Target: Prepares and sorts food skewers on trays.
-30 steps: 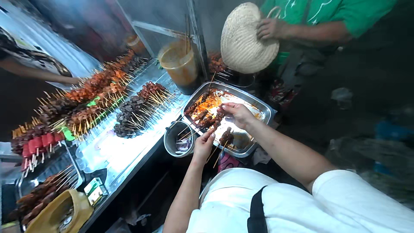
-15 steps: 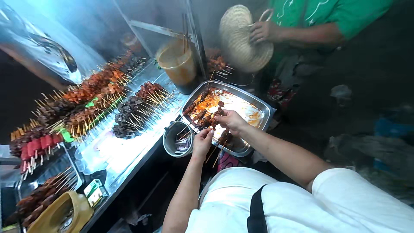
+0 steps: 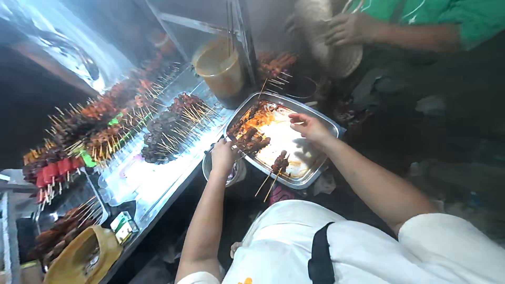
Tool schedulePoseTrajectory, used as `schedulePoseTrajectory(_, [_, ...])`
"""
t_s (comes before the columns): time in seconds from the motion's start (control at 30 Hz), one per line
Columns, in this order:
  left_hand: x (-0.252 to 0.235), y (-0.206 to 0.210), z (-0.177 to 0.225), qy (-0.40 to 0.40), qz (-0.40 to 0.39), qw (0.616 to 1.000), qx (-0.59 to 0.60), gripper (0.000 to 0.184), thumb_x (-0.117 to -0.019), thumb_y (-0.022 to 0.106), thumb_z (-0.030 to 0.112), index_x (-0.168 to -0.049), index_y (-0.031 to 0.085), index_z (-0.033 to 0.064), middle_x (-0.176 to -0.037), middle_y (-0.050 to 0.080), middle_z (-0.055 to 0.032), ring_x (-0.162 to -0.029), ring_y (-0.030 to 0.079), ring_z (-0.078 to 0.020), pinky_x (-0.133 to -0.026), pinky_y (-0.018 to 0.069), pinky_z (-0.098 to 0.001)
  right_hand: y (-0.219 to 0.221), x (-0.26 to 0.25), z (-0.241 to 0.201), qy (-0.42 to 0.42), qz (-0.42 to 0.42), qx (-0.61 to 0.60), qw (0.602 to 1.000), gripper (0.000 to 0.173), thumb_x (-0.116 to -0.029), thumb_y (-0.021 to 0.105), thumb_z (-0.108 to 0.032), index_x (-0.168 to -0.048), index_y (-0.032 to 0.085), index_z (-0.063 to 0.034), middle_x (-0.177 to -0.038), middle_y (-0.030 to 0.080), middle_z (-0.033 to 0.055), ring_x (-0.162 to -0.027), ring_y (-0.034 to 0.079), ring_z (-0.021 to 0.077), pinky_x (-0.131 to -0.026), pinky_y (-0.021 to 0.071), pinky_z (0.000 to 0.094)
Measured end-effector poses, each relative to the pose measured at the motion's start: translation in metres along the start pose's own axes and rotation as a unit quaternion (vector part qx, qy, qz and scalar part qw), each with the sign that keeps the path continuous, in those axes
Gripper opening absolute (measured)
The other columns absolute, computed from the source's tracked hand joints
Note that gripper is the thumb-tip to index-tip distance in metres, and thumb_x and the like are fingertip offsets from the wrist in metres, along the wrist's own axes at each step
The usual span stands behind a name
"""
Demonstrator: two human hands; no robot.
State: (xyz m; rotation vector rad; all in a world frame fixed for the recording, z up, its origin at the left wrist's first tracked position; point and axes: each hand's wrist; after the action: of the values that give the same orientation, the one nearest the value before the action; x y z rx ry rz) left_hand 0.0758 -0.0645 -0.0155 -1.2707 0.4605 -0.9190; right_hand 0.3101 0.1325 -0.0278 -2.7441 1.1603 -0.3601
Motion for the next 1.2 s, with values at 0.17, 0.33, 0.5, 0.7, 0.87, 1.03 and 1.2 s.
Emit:
schedulePoseTrajectory(0.17, [0.025,0.003,0.022,-0.025,-0.092,0.994,-0.045,0.03,-0.1033,0.06,0.023,-0.12,0.069,0.0004,-0.13,0.063,-0.0234,-0.126,0.058,-0.0419,-0.103,0.0474,-0.0601,-0.017,0.004,0.008,0.016,0.02,0.011,1.0,0.034,-0.1046,0.057,-0.008,-0.138,0.058,-0.004,-0.134,0.061,0.0166,-0.11,0.063,0.0215,-0.091,0.0518,0.0387])
schedulePoseTrajectory(0.33, [0.009,0.001,0.014,-0.053,-0.1,0.992,-0.056,0.027,-0.1037,0.056,0.018,-0.12,0.069,0.0001,-0.127,0.065,-0.025,-0.119,0.062,-0.0446,-0.098,0.0486,-0.0647,-0.017,0.003,0.007,0.014,0.033,-0.009,0.999,0.033,-0.1045,0.056,-0.009,-0.137,0.059,-0.0041,-0.131,0.062,0.0148,-0.103,0.061,0.0187,-0.085,0.0507,0.0367])
schedulePoseTrajectory(0.5, [-0.01,-0.006,0.003,-0.055,-0.055,0.997,-0.016,0.035,-0.1011,0.065,0.026,-0.12,0.067,-0.0035,-0.129,0.061,-0.0288,-0.117,0.062,-0.0472,-0.098,0.0484,-0.066,-0.019,0.004,0.005,0.017,0.041,-0.014,0.999,0.032,-0.1047,0.057,-0.01,-0.136,0.059,-0.0039,-0.131,0.062,0.0146,-0.104,0.061,0.0179,-0.085,0.0501,0.0364])
schedulePoseTrajectory(0.7, [-0.023,-0.011,-0.012,-0.067,-0.082,0.993,-0.055,0.032,-0.1056,0.054,0.023,-0.119,0.068,-0.0027,-0.125,0.064,-0.0282,-0.12,0.061,-0.047,-0.099,0.0471,-0.0676,-0.03,0.006,0.01,0.016,0.059,-0.005,0.998,0.031,-0.1049,0.057,-0.012,-0.134,0.061,-0.0055,-0.128,0.064,0.0129,-0.103,0.061,0.0193,-0.086,0.051,0.0395])
schedulePoseTrajectory(0.87, [-0.032,-0.024,-0.01,-0.064,-0.088,0.993,-0.04,0.03,-0.1053,0.055,0.021,-0.118,0.071,-0.0014,-0.124,0.066,-0.0294,-0.122,0.06,-0.0481,-0.102,0.0435,-0.0696,-0.031,0.015,0.004,0.028,0.063,-0.015,0.997,0.029,-0.1058,0.055,-0.013,-0.133,0.062,-0.007,-0.129,0.063,0.0102,-0.099,0.061,0.0141,-0.082,0.0505,0.0344])
schedulePoseTrajectory(1.03, [-0.046,-0.034,-0.021,-0.051,-0.129,0.99,-0.01,0.03,-0.106,0.054,0.02,-0.12,0.07,-0.001,-0.123,0.067,-0.0288,-0.122,0.061,-0.0474,-0.104,0.0418,-0.0689,-0.034,0.016,0.008,0.018,0.057,-0.015,0.998,0.029,-0.1063,0.054,-0.012,-0.133,0.061,-0.0057,-0.127,0.063,0.0107,-0.097,0.06,0.0135,-0.08,0.0497,0.0327])
schedulePoseTrajectory(1.2, [-0.044,-0.03,-0.013,-0.093,-0.055,0.994,-0.029,0.033,-0.1063,0.054,0.024,-0.127,0.067,0.0015,-0.129,0.063,-0.0298,-0.123,0.059,-0.0495,-0.101,0.0431,-0.0705,-0.035,0.018,0.009,0.021,0.065,-0.011,0.998,0.029,-0.106,0.055,-0.013,-0.134,0.061,-0.0065,-0.125,0.063,0.01,-0.095,0.059,0.013,-0.079,0.0494,0.032])
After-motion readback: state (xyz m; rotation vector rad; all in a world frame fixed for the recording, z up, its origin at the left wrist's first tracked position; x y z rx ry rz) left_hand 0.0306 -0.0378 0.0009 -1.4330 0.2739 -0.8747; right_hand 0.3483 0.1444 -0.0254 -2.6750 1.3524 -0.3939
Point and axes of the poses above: each hand's wrist, its own x-axis away from the middle knuckle, its own y-axis out of the palm, z = x × y
